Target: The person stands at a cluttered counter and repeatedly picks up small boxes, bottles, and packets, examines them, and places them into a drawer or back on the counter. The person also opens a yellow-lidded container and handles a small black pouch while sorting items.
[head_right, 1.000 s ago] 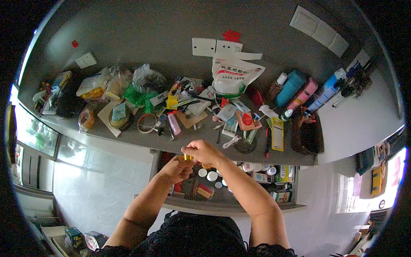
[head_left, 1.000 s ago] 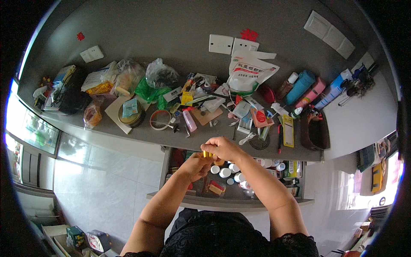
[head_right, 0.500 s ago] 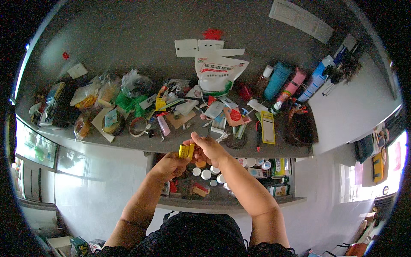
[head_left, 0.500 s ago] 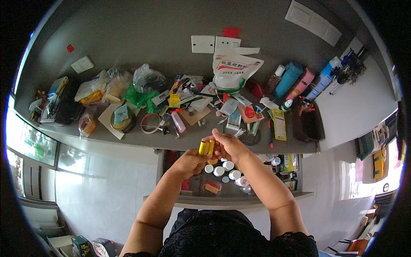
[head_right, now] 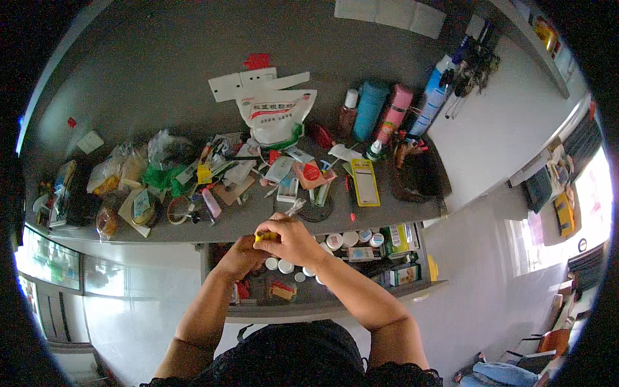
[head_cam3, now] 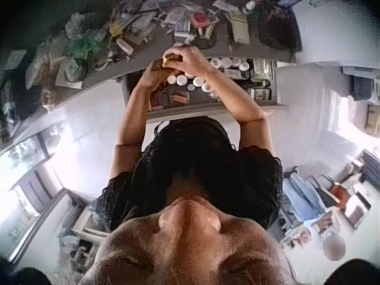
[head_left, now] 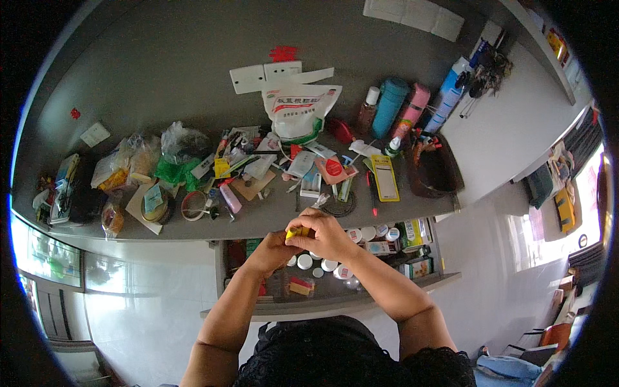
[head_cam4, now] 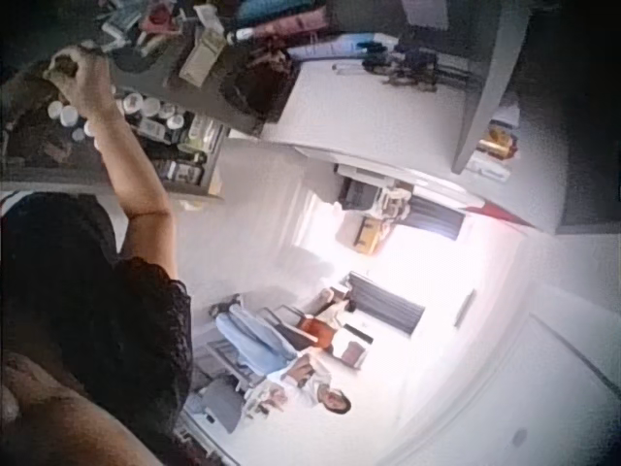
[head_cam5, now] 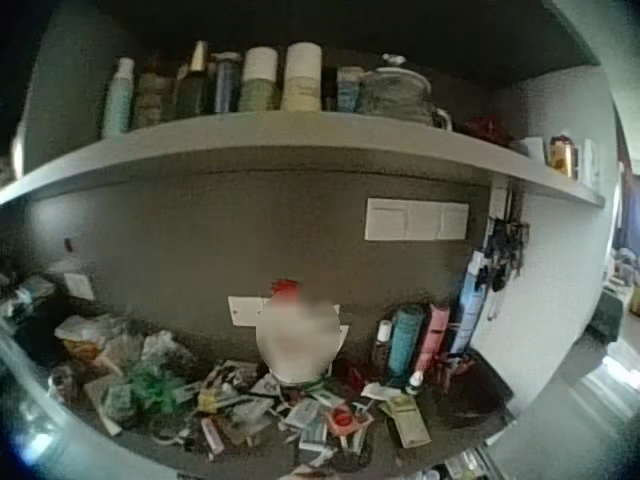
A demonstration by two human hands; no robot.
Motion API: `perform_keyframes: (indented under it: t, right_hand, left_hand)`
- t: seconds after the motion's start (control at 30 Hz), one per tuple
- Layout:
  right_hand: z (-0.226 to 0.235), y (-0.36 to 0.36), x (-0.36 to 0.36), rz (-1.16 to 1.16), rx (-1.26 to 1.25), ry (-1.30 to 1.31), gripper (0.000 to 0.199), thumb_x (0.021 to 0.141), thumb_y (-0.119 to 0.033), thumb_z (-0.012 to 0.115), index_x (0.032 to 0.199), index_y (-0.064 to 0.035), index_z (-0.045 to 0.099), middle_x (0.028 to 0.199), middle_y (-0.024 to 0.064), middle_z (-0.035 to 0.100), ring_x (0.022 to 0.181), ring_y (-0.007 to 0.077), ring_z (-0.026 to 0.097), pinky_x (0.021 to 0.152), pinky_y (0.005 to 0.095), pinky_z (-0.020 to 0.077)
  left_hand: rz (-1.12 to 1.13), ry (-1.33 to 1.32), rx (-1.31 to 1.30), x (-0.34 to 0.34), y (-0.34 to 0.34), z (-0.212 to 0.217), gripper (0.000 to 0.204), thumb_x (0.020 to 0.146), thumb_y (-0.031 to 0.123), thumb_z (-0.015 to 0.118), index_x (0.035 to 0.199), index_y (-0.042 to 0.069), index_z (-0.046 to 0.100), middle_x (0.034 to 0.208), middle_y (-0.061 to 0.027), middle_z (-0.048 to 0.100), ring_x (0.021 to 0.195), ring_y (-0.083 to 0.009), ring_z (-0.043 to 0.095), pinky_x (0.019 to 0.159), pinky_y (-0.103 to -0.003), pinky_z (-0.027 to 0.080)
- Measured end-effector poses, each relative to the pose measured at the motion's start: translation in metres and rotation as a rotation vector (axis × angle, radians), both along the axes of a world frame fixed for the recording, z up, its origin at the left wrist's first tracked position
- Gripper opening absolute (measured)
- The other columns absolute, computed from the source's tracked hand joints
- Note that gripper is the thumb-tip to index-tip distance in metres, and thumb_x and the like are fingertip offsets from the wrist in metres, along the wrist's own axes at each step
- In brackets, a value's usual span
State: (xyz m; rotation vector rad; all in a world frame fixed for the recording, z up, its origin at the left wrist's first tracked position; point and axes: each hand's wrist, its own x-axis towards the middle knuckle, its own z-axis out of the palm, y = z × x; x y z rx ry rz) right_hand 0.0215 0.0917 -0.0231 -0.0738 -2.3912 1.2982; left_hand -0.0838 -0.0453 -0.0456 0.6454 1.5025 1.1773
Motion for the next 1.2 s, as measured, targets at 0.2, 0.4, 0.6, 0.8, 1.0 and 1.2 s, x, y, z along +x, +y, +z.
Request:
perform_keyframes:
  t: [0.2, 0.4, 0.6, 0.8, 1.0, 1.2]
  right_hand:
    - [0.008, 0.008, 0.024, -0.004, -0.071, -0.070, 0.026, 0.070, -0.019, 0.073, 0.086, -0.0027, 0.061, 0.075, 0.0111, 0.058, 0.068, 0.0230, 0.058, 0.062, 0.0316, 0.0462]
    - [0.007, 0.019, 0.040, -0.050, -0.104, -0.158, 0.025, 0.072, -0.019, 0.073, 0.088, -0.0019, 0.063, 0.082, 0.0090, 0.061, 0.071, 0.0176, 0.059, 0.061, 0.0289, 0.0455]
    - [-0.013, 0.031, 0.052, -0.086, -0.006, -0.019, 0.026, 0.072, -0.019, 0.073, 0.088, -0.0008, 0.064, 0.083, 0.0107, 0.062, 0.067, 0.0207, 0.060, 0.060, 0.0282, 0.0461]
    - [-0.019, 0.046, 0.071, -0.166, -0.173, -0.015, 0.025, 0.076, -0.019, 0.071, 0.091, 0.0001, 0.065, 0.079, 0.0067, 0.062, 0.060, 0.0108, 0.056, 0.052, 0.0245, 0.0441]
    - [-0.021, 0.073, 0.099, -0.218, -1.128, -0.330, 0.028, 0.080, -0.025, 0.068, 0.094, -0.0004, 0.066, 0.075, 0.0038, 0.062, 0.048, 0.0030, 0.048, 0.038, 0.0170, 0.0314]
    - [-0.019, 0.079, 0.125, -0.253, -1.372, -0.277, 0.030, 0.078, -0.030, 0.071, 0.083, -0.0025, 0.061, 0.061, 0.0004, 0.054, 0.040, 0.0048, 0.041, 0.036, 0.0186, 0.0304]
  left_hand:
    - [-0.002, -0.126, 0.145, 0.016, 0.016, -0.014, 0.019, 0.078, 0.005, 0.064, 0.096, 0.001, 0.059, 0.074, 0.0026, 0.055, 0.060, -0.0026, 0.045, 0.047, -0.019, 0.032]
    - [-0.034, -0.214, 0.210, 0.033, 0.033, -0.007, 0.018, 0.076, 0.003, 0.064, 0.093, 0.001, 0.060, 0.075, 0.0034, 0.055, 0.060, -0.0016, 0.045, 0.047, -0.018, 0.033]
    - [-0.059, -0.086, 0.140, 0.046, 0.050, -0.014, 0.018, 0.076, -0.002, 0.060, 0.092, 0.005, 0.056, 0.073, 0.0030, 0.053, 0.056, -0.0036, 0.045, 0.044, -0.019, 0.032]
    - [-0.057, -0.188, 0.060, 0.063, 0.062, -0.014, 0.015, 0.079, 0.006, 0.064, 0.092, 0.006, 0.057, 0.064, 0.0049, 0.049, 0.051, -0.0035, 0.041, 0.042, -0.020, 0.028]
    - [0.035, -0.219, -0.009, 0.099, 0.078, 0.001, 0.026, 0.086, 0.027, 0.062, 0.090, 0.002, 0.060, 0.062, 0.0065, 0.046, 0.050, -0.0024, 0.037, 0.043, -0.020, 0.028]
    - [0.080, 0.098, 0.198, 0.133, 0.089, -0.019, 0.031, 0.090, 0.030, 0.056, 0.087, 0.000, 0.059, 0.067, 0.0041, 0.048, 0.059, -0.0037, 0.038, 0.049, -0.021, 0.032]
